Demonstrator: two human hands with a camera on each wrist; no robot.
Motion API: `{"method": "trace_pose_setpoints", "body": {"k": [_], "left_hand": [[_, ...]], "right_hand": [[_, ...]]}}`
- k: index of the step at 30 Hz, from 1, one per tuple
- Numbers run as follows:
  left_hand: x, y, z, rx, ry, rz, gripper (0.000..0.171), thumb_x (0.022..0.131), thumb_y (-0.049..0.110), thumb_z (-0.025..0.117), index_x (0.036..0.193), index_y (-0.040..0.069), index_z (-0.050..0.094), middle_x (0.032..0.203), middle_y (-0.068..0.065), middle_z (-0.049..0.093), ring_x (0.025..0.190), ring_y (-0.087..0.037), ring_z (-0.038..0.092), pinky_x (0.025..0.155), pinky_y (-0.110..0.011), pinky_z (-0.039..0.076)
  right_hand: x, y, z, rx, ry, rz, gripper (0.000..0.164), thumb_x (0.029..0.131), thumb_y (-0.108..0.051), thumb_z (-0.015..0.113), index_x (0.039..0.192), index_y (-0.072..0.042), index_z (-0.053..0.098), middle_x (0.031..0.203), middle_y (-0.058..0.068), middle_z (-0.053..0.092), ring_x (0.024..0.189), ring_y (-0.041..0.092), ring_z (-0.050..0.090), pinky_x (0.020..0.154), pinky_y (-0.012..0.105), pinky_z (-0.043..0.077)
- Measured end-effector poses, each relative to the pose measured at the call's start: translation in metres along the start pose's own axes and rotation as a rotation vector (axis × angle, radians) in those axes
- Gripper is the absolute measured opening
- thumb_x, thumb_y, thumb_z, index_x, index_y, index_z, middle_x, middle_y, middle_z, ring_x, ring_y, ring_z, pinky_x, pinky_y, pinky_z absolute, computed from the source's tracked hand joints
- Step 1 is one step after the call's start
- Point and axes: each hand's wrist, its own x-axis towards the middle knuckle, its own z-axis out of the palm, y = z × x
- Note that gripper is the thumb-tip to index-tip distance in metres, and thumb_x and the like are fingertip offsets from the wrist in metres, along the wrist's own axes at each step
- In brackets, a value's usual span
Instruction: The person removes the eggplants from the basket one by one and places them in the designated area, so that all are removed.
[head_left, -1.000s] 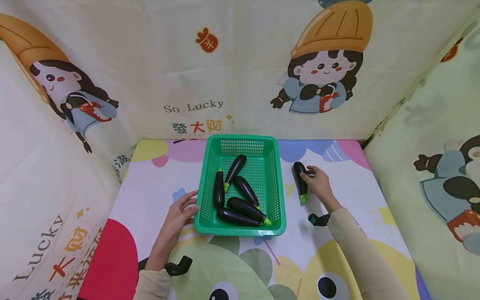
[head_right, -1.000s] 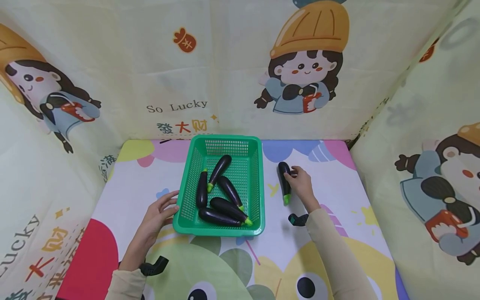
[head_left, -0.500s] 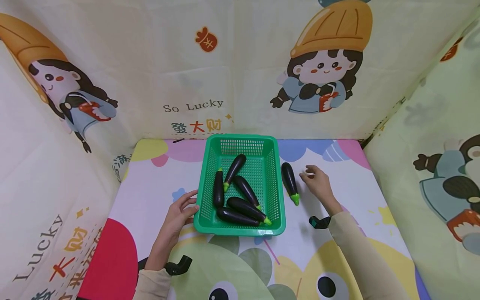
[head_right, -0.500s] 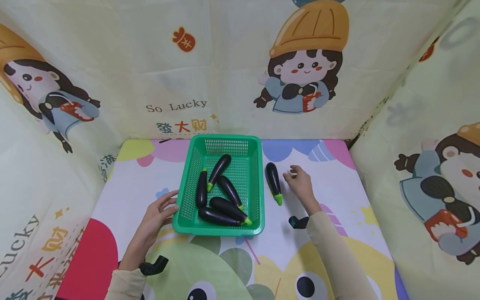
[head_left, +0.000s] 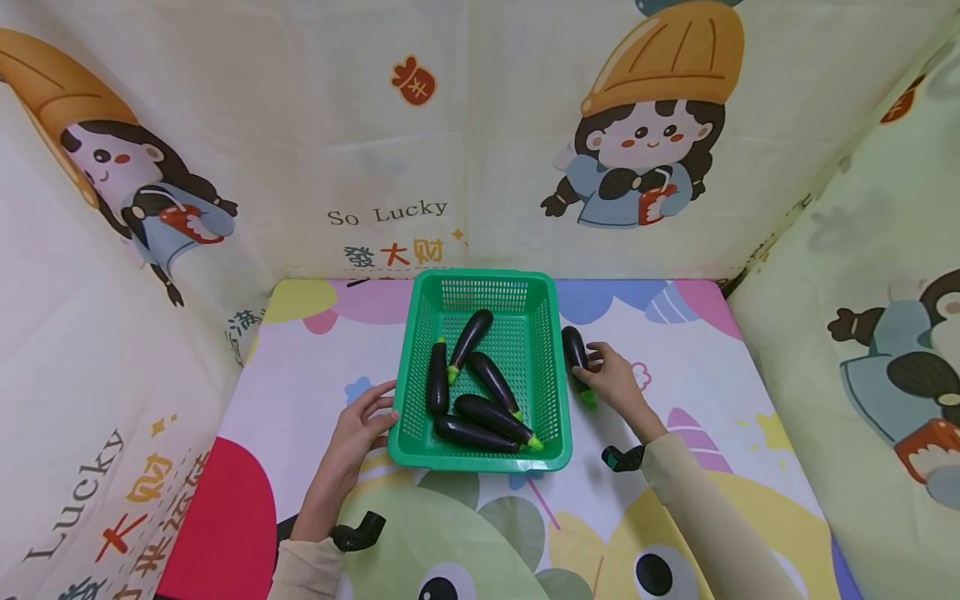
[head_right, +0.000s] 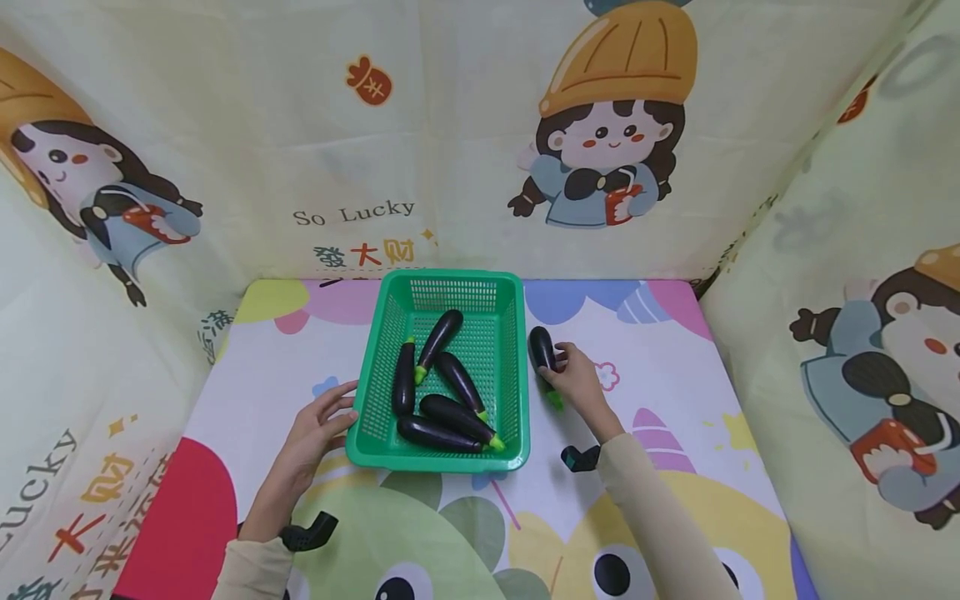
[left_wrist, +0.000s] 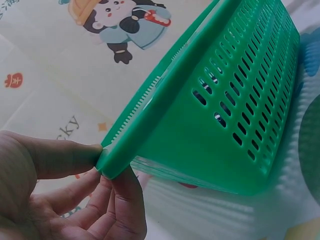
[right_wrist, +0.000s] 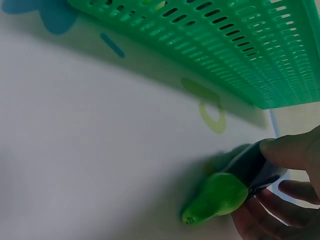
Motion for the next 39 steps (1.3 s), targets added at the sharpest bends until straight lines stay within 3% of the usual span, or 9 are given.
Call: {"method": "trace_pose_setpoints", "body": {"k": [7, 23, 39], "left_hand": [[0.0, -0.001, 0.0, -0.013, -0.002, 0.001, 0.055, 0.104, 0.014, 0.063, 0.157, 0.017, 0.047, 0.144, -0.024, 0.056, 0.096, -0.009, 0.073, 0.079, -0.026, 0.061], [0.002, -0.002, -0.001, -0.001, -0.004, 0.014, 0.055, 0.104, 0.013, 0.063, 0.156, 0.017, 0.048, 0.139, -0.021, 0.06, 0.096, -0.01, 0.074, 0.078, -0.028, 0.062], [0.002, -0.002, -0.001, 0.007, -0.012, 0.017, 0.055, 0.104, 0.013, 0.061, 0.157, 0.016, 0.046, 0.142, -0.023, 0.059, 0.096, -0.011, 0.074, 0.079, -0.028, 0.062]], "right_hand": [[-0.002, 0.001, 0.002, 0.022, 0.003, 0.026, 0.057, 0.099, -0.019, 0.069, 0.147, 0.004, 0.048, 0.133, 0.031, 0.064, 0.121, 0.045, 0.067, 0.1, 0.054, 0.056], [0.001, 0.011, -0.028, -0.004, 0.12, 0.032, 0.057, 0.099, -0.018, 0.067, 0.146, 0.008, 0.047, 0.134, 0.035, 0.062, 0.118, 0.048, 0.066, 0.098, 0.055, 0.056], [0.001, 0.021, -0.026, -0.019, 0.081, 0.07, 0.059, 0.101, -0.019, 0.065, 0.148, 0.009, 0.044, 0.136, 0.036, 0.059, 0.122, 0.049, 0.063, 0.1, 0.056, 0.054]]}}
